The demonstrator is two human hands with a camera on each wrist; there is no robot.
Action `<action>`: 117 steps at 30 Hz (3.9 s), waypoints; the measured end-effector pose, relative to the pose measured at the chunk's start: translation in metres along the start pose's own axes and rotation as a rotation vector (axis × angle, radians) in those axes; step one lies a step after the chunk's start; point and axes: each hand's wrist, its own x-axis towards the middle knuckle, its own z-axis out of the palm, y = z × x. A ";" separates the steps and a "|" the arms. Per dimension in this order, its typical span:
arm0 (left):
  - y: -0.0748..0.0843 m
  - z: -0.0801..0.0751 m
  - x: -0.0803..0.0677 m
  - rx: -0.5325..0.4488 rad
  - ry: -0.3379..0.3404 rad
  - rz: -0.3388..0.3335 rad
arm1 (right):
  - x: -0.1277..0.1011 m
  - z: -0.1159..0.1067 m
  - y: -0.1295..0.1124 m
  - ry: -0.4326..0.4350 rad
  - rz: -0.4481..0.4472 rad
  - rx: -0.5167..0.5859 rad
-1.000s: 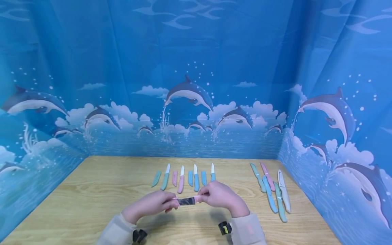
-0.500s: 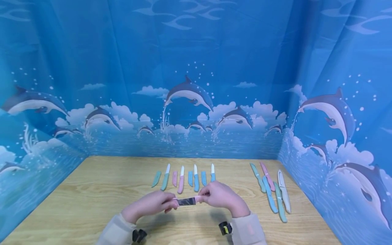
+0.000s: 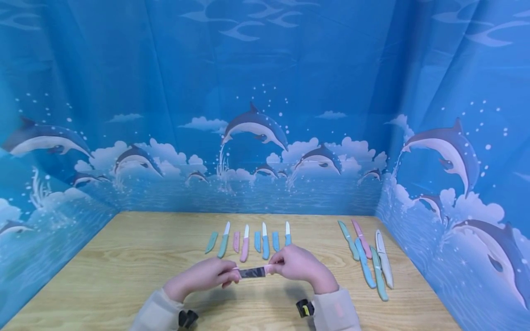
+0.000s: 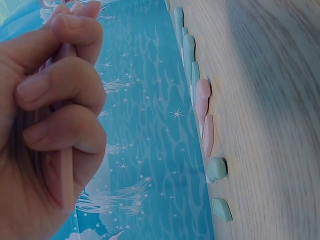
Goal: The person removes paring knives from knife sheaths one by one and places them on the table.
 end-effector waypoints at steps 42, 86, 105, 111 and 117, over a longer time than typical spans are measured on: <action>-0.008 -0.003 -0.002 -0.071 -0.018 -0.026 | -0.003 -0.005 0.001 -0.040 0.064 0.061; -0.012 -0.008 -0.005 -0.096 -0.011 -0.034 | -0.008 -0.012 0.008 -0.051 0.077 0.117; -0.022 -0.026 -0.012 -0.147 0.128 -0.097 | -0.006 -0.018 0.014 0.139 0.184 0.061; -0.032 -0.027 -0.018 -0.215 0.187 -0.102 | 0.008 -0.002 0.006 0.197 0.187 0.061; -0.049 -0.026 -0.024 -0.302 0.278 -0.160 | 0.030 0.020 -0.002 0.224 0.190 0.132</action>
